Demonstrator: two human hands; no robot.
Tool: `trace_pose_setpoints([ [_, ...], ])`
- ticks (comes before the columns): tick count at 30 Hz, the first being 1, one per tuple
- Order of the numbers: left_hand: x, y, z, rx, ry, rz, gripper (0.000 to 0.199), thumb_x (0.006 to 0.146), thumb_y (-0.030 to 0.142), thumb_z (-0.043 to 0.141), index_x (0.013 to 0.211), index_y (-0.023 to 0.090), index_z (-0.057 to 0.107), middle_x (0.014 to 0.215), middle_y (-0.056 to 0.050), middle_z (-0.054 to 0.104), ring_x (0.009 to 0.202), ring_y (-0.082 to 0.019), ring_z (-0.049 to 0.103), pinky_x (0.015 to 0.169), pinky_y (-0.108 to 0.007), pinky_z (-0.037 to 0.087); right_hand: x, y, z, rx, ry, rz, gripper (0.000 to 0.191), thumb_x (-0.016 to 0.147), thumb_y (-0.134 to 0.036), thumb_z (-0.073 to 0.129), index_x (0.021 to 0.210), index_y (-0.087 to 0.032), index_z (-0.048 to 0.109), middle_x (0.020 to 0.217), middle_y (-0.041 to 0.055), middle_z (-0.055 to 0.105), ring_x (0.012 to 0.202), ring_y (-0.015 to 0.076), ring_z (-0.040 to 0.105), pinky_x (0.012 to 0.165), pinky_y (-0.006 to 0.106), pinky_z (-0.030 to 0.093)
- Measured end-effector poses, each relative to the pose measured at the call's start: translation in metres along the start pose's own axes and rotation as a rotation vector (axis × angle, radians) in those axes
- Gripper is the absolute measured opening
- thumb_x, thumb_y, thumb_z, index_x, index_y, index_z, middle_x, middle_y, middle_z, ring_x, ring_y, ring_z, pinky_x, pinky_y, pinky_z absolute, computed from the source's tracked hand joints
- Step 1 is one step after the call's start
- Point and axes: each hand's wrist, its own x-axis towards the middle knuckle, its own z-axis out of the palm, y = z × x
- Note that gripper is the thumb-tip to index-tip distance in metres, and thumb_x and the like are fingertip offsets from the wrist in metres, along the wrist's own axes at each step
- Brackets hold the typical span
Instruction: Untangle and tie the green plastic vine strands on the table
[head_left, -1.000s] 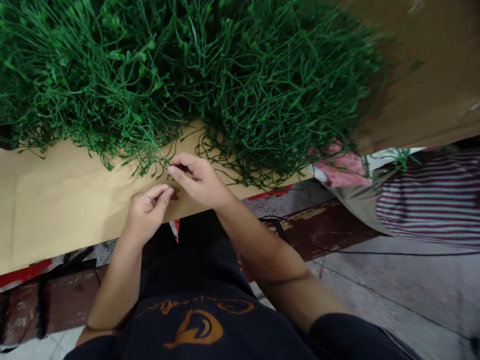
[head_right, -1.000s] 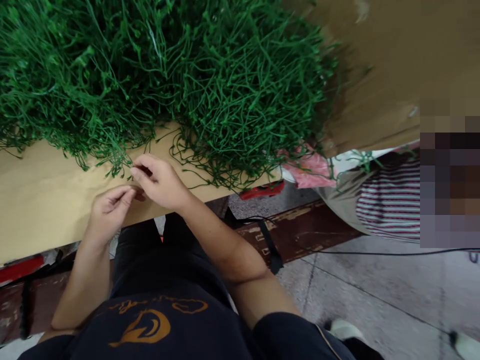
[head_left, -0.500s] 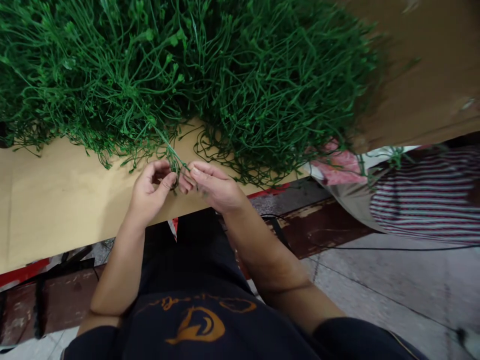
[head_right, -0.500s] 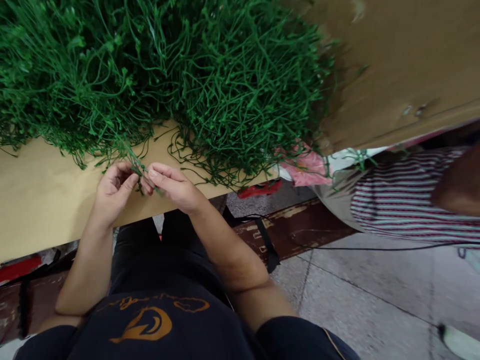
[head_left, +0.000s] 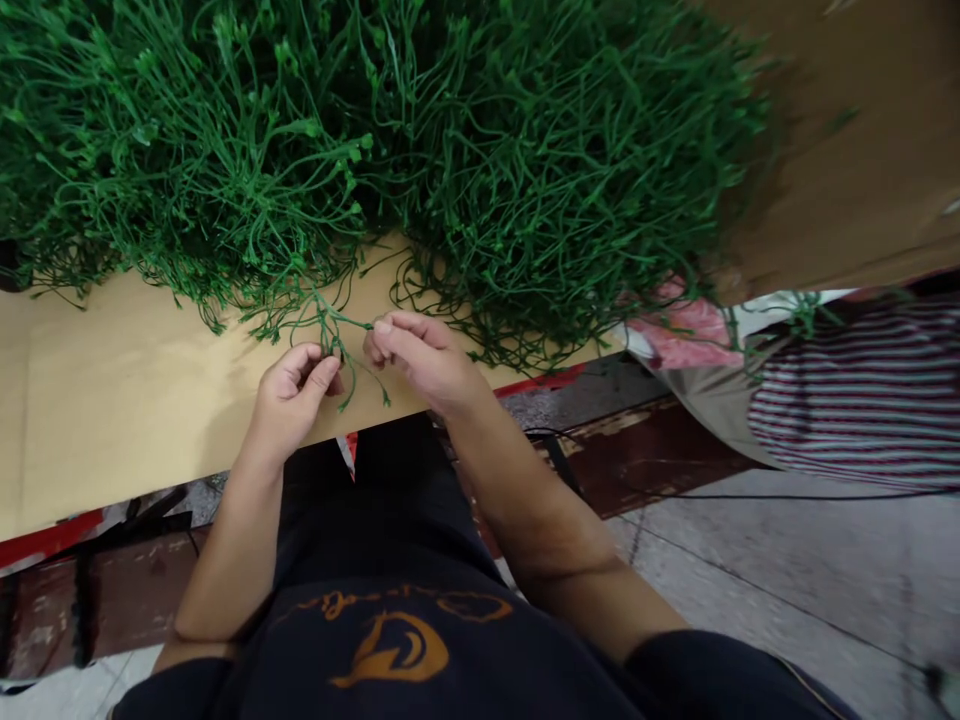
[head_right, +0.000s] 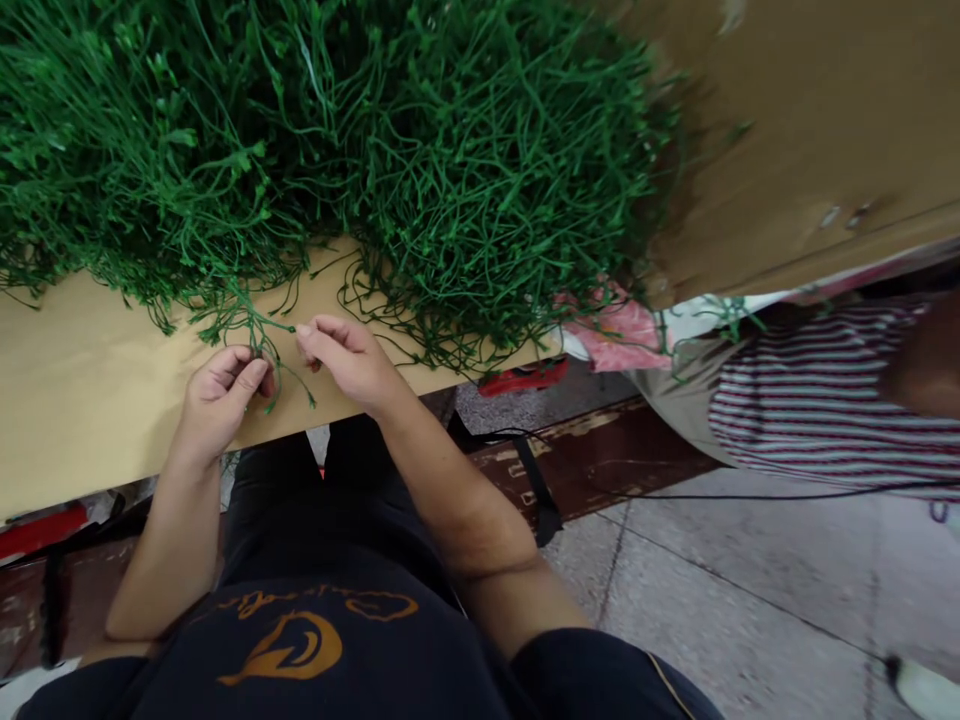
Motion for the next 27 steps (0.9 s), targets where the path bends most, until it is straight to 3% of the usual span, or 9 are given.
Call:
trace_pose_setpoints([
  [7, -0.005, -0.005, 0.002, 0.210, 0.023, 0.030, 0.025, 0.078, 0.034, 0.061, 0.063, 0.017, 0.051, 0.056, 0.004, 0.051, 0.054, -0.007, 0.044, 0.053, -0.020, 0.035, 0.005, 0.000, 0.013, -0.395, -0.009, -0.073, 0.023, 0.075, -0.035, 0.061, 0.072, -0.015, 0.050, 0.063, -0.0032, 0.045, 0.058, 0.0067, 0.040, 0.055, 0.022, 0.033],
  [11, -0.009, -0.003, -0.001, 0.315, 0.033, 0.030, 0.025, 0.077, 0.035, 0.062, 0.062, 0.017, 0.051, 0.055, 0.005, 0.046, 0.053, -0.007, 0.042, 0.050, -0.021, 0.033, 0.006, -0.003, 0.015, -0.406, -0.036, -0.147, 0.016, 0.079, -0.026, 0.052, 0.068, -0.015, 0.048, 0.062, -0.0031, 0.041, 0.058, 0.0070, 0.039, 0.055, 0.022, 0.033],
  [15, -0.018, 0.007, -0.013, 0.349, -0.013, 0.037, 0.027, 0.082, 0.037, 0.055, 0.064, 0.016, 0.058, 0.059, 0.001, 0.057, 0.057, -0.010, 0.052, 0.055, -0.022, 0.041, 0.006, -0.001, 0.012, -0.328, 0.016, -0.116, 0.013, 0.078, -0.023, 0.050, 0.068, -0.016, 0.045, 0.061, -0.0038, 0.036, 0.054, 0.0063, 0.033, 0.051, 0.022, 0.028],
  [16, -0.019, 0.011, -0.017, 0.325, 0.045, 0.051, 0.028, 0.082, 0.037, 0.055, 0.063, 0.016, 0.059, 0.058, 0.001, 0.057, 0.055, -0.009, 0.052, 0.054, -0.021, 0.042, 0.006, 0.000, 0.011, -0.313, 0.026, -0.111, 0.012, 0.078, -0.023, 0.050, 0.069, -0.017, 0.046, 0.061, -0.0037, 0.037, 0.055, 0.0065, 0.033, 0.051, 0.022, 0.028],
  [19, -0.015, 0.020, -0.025, 0.261, 0.384, 0.196, 0.021, 0.078, 0.038, 0.062, 0.072, 0.017, 0.062, 0.063, 0.001, 0.059, 0.056, -0.008, 0.052, 0.054, -0.020, 0.043, 0.005, 0.001, 0.010, -0.271, 0.004, -0.084, 0.011, 0.078, -0.023, 0.050, 0.070, -0.017, 0.046, 0.062, -0.0033, 0.037, 0.057, 0.0070, 0.034, 0.053, 0.022, 0.029],
  [21, -0.007, 0.022, -0.027, 0.260, 0.460, 0.296, 0.022, 0.072, 0.037, 0.069, 0.086, 0.019, 0.064, 0.081, -0.001, 0.064, 0.072, -0.010, 0.058, 0.064, -0.021, 0.047, 0.004, 0.001, 0.011, -0.230, -0.040, -0.061, 0.012, 0.079, -0.024, 0.049, 0.070, -0.017, 0.045, 0.063, -0.0034, 0.036, 0.057, 0.0068, 0.033, 0.053, 0.022, 0.029],
  [23, 0.004, 0.019, -0.025, 0.230, 0.326, 0.285, 0.031, 0.069, 0.039, 0.071, 0.092, 0.019, 0.065, 0.091, -0.003, 0.065, 0.085, -0.013, 0.060, 0.074, -0.025, 0.049, 0.003, 0.000, 0.012, -0.197, -0.076, -0.060, 0.012, 0.079, -0.025, 0.048, 0.070, -0.017, 0.045, 0.063, -0.0036, 0.035, 0.057, 0.0066, 0.033, 0.053, 0.022, 0.029],
  [25, 0.012, 0.013, -0.021, 0.157, 0.182, 0.195, 0.030, 0.070, 0.043, 0.069, 0.086, 0.017, 0.066, 0.083, -0.003, 0.066, 0.080, -0.014, 0.062, 0.073, -0.027, 0.050, 0.003, -0.001, 0.012, -0.197, -0.080, -0.074, 0.011, 0.079, -0.025, 0.048, 0.071, -0.017, 0.046, 0.063, -0.0036, 0.036, 0.057, 0.0066, 0.034, 0.053, 0.022, 0.029],
  [27, 0.016, 0.006, -0.017, 0.078, 0.167, 0.138, 0.030, 0.074, 0.046, 0.064, 0.079, 0.017, 0.066, 0.072, -0.002, 0.065, 0.071, -0.012, 0.061, 0.069, -0.026, 0.049, 0.003, -0.002, 0.011, -0.216, -0.062, -0.078, 0.011, 0.078, -0.024, 0.049, 0.071, -0.017, 0.047, 0.063, -0.0034, 0.037, 0.057, 0.0067, 0.035, 0.053, 0.022, 0.030],
])
